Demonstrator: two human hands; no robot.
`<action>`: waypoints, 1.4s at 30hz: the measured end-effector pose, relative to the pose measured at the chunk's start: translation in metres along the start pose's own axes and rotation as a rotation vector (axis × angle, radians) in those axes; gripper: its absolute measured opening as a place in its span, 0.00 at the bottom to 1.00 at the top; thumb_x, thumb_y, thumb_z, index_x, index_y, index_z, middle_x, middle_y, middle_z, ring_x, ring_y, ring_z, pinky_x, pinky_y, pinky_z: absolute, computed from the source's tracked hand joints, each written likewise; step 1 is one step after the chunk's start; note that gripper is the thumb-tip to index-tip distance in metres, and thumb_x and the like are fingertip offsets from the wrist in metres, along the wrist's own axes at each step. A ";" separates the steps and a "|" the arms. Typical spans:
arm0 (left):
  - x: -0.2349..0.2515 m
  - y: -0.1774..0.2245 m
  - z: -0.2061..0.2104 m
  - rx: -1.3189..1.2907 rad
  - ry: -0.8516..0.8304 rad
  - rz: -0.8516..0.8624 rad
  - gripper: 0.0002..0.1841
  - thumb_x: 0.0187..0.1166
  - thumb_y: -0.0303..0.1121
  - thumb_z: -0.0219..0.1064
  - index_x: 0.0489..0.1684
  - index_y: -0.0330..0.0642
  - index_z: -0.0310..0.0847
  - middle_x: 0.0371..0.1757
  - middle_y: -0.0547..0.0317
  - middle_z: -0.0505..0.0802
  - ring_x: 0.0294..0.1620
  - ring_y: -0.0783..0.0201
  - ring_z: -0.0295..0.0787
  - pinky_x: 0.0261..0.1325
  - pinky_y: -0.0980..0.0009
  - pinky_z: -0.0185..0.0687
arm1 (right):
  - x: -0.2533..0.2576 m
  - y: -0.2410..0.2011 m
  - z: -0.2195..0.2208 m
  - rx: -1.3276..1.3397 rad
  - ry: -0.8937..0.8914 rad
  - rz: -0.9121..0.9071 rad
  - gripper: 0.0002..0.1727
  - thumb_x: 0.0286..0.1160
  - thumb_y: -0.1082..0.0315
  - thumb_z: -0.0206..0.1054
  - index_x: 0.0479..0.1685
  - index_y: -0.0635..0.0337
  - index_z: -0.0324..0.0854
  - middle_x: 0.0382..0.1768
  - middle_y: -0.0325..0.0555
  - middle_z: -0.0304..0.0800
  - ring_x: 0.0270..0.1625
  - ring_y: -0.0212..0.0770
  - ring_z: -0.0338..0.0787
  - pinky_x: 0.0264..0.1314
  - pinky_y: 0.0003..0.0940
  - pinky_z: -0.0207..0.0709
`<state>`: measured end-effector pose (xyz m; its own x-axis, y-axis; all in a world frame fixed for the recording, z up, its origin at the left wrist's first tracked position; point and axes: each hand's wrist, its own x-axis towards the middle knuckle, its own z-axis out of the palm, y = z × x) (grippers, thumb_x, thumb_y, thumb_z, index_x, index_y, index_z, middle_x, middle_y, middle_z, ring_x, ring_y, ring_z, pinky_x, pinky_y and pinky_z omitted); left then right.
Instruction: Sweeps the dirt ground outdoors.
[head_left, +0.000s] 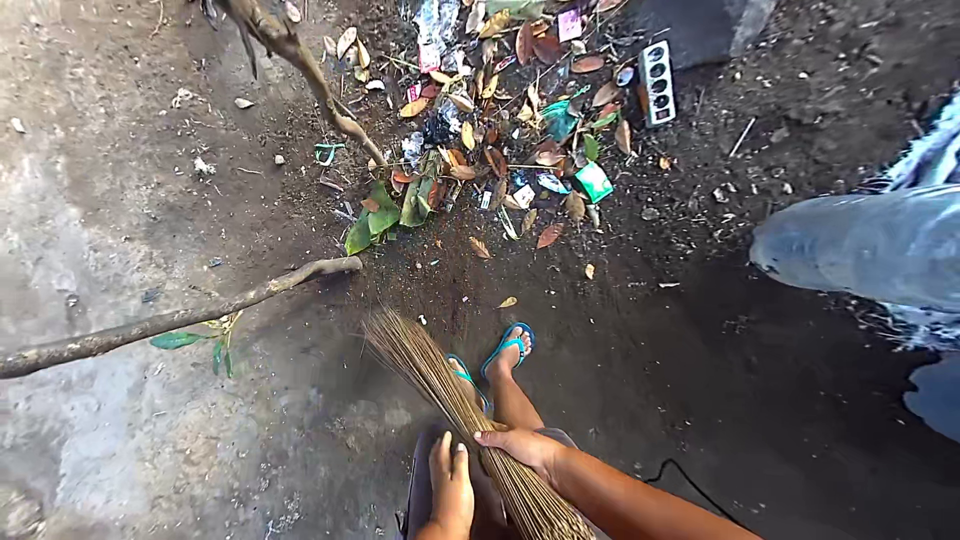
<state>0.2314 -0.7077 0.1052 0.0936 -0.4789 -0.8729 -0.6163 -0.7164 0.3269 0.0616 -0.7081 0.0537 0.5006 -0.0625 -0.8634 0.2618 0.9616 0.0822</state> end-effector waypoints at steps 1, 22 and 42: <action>0.009 0.004 -0.001 0.038 0.025 0.013 0.30 0.90 0.40 0.55 0.89 0.33 0.62 0.90 0.30 0.63 0.93 0.39 0.53 0.94 0.47 0.49 | 0.012 -0.005 -0.016 -0.068 0.064 -0.010 0.31 0.84 0.52 0.66 0.81 0.57 0.69 0.56 0.55 0.88 0.56 0.46 0.90 0.62 0.47 0.83; 0.130 0.078 -0.046 1.494 -0.405 0.073 0.44 0.76 0.62 0.65 0.95 0.58 0.58 0.99 0.48 0.47 0.98 0.38 0.37 0.88 0.25 0.34 | -0.127 0.011 -0.041 0.887 0.371 -0.570 0.28 0.93 0.45 0.31 0.62 0.55 0.70 0.34 0.47 0.89 0.32 0.42 0.91 0.36 0.39 0.89; 0.207 0.136 -0.132 1.774 -0.509 0.206 0.41 0.76 0.62 0.67 0.91 0.57 0.65 0.98 0.49 0.48 0.98 0.43 0.42 0.92 0.32 0.39 | -0.024 -0.084 0.089 0.997 0.238 -0.844 0.53 0.70 0.64 0.69 0.96 0.48 0.38 0.58 0.55 0.87 0.48 0.46 0.93 0.52 0.46 0.89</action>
<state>0.2702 -0.9714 0.0175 -0.0873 -0.0583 -0.9945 -0.6130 0.7900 0.0075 0.1012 -0.8110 0.1119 -0.2425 -0.3938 -0.8867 0.9595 0.0380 -0.2793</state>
